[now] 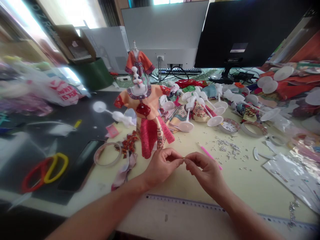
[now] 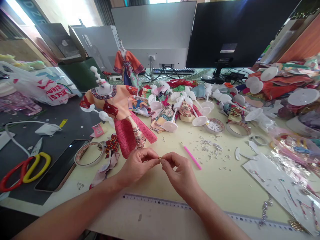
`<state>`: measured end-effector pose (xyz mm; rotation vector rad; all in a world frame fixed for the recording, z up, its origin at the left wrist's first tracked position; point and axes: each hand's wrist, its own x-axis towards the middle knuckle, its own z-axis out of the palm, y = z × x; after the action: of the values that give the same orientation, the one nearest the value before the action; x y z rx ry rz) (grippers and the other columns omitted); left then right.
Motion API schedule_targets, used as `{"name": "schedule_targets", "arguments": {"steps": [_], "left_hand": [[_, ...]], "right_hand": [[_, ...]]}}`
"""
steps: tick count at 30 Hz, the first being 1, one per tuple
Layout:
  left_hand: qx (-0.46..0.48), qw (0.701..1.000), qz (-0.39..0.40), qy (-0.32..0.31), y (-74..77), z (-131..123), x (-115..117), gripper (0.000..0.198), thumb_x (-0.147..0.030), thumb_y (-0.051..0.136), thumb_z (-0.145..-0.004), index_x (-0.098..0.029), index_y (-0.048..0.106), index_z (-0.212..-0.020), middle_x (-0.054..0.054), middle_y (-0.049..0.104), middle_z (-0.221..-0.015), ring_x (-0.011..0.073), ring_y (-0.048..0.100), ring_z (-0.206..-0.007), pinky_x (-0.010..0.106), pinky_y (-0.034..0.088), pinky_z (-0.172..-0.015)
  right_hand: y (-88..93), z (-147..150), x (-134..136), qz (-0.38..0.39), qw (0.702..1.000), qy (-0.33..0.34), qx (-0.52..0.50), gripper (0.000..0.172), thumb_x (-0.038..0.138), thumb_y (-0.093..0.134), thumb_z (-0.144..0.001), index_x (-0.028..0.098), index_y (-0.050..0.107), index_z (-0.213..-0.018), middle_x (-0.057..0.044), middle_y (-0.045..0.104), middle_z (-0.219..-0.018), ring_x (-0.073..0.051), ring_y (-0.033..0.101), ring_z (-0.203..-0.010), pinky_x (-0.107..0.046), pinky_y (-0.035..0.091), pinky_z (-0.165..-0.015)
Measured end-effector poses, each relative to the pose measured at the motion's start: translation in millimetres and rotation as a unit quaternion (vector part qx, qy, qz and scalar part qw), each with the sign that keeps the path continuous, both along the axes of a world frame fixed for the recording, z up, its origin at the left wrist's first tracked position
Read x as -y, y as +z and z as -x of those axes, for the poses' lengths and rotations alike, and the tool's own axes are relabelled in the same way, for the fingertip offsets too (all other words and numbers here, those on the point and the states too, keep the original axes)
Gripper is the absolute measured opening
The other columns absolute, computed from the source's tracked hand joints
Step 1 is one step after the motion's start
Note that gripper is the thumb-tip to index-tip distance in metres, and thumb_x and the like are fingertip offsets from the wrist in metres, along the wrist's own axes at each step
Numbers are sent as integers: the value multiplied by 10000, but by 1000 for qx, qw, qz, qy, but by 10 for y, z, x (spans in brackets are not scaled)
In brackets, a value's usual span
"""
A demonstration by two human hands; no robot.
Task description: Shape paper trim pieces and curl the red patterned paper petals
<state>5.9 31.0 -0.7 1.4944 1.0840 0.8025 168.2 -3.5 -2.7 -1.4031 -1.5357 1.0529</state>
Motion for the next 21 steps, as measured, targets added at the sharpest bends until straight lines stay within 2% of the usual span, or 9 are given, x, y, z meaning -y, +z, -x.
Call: {"name": "schedule_targets", "arguments": {"steps": [8, 11, 17, 21], "left_hand": [[13, 999, -18, -28, -3, 16, -21, 116, -238, 631, -770, -134, 669, -737, 35, 675, -729, 129, 601, -690, 229, 470, -632], [-3, 999, -41, -20, -1, 5, -8, 100, -217, 622, -772, -134, 661, -733, 32, 675, -720, 130, 604, -689, 228, 473, -635], [-77, 986, -146, 14, -22, -26, 51, 87, -156, 602, -770, -150, 661, -707, 17, 672, -679, 129, 595, -658, 228, 455, -607], [-60, 988, -144, 17, -43, -45, 65, 93, -162, 595, -778, -146, 663, -717, 22, 686, -678, 131, 611, -645, 221, 471, -591]], "right_hand": [[-10, 1, -17, 55, 997, 3, -53, 237, 392, 561, -822, 182, 600, -721, -17, 574, -609, -131, 503, -541, -250, 411, -502], [-35, 7, -2, 38, 999, -5, -27, 228, 377, 544, -835, 183, 612, -736, -23, 589, -620, -136, 518, -551, -250, 405, -496], [-79, 20, 13, -12, 999, -6, 31, 205, 330, 504, -865, 195, 642, -797, -40, 645, -683, -158, 583, -612, -267, 450, -550], [-87, 34, 7, -20, 999, -11, 33, 202, 319, 506, -858, 193, 643, -779, -43, 654, -678, -159, 591, -594, -265, 459, -534]]}}
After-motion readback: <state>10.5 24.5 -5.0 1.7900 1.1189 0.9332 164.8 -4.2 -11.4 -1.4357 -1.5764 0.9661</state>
